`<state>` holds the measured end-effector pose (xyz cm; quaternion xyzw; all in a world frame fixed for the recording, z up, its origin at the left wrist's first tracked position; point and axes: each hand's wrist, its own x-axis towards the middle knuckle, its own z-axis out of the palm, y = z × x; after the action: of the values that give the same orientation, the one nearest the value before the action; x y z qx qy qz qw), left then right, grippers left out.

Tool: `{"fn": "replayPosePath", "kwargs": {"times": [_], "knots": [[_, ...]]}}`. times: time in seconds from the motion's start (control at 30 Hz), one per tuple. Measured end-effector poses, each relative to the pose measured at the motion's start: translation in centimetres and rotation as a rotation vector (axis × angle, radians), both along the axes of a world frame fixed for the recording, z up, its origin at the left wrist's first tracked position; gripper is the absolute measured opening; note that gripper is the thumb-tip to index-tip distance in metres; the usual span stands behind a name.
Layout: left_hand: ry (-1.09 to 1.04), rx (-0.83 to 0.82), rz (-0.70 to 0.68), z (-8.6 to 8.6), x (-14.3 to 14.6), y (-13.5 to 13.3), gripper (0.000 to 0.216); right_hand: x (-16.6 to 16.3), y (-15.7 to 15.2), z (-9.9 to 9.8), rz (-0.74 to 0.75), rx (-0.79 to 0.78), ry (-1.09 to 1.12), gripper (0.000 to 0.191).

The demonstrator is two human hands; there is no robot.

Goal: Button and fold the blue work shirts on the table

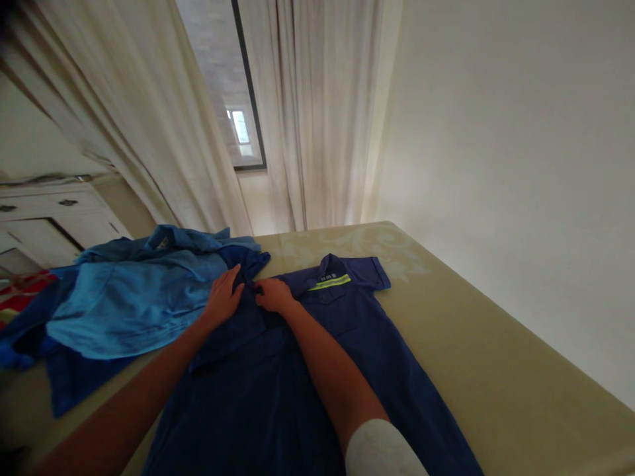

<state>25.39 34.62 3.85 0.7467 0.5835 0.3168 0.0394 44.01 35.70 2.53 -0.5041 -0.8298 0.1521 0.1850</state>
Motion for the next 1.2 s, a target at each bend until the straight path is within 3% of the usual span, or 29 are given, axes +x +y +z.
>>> {"fn": "replayPosePath", "kwargs": {"times": [0.1,0.23,0.43,0.53,0.67,0.87,1.07,1.2], "knots": [[-0.119,-0.109,0.074,-0.9,-0.4,1.5,0.040,0.1,-0.2,-0.6,0.063,0.084,-0.019,0.048],[-0.268,-0.089,0.050,-1.6,-1.5,1.2,0.045,-0.1,-0.4,-1.1,0.114,0.161,-0.067,0.039],[-0.246,-0.153,0.152,-1.8,-1.6,1.6,0.043,-0.3,-0.7,-1.0,0.110,0.218,-0.023,0.025],[-0.276,-0.206,0.066,-1.1,-2.2,2.1,0.048,-0.3,-1.0,-0.9,0.083,0.233,0.002,0.025],[-0.322,-0.281,-0.073,0.5,-4.0,1.5,0.058,-0.3,-1.1,-1.1,0.164,0.292,0.044,0.046],[-0.052,-0.245,-0.289,1.5,-6.7,1.3,0.046,-0.4,-0.9,-1.0,0.204,0.237,0.013,0.020],[0.221,-0.219,-0.098,0.7,-6.7,2.8,0.040,-0.8,-1.0,-0.9,0.148,0.254,-0.068,0.035],[0.196,-0.224,-0.017,0.1,-6.1,3.3,0.030,-0.8,-0.7,-1.4,0.130,0.257,-0.073,0.040]]}}
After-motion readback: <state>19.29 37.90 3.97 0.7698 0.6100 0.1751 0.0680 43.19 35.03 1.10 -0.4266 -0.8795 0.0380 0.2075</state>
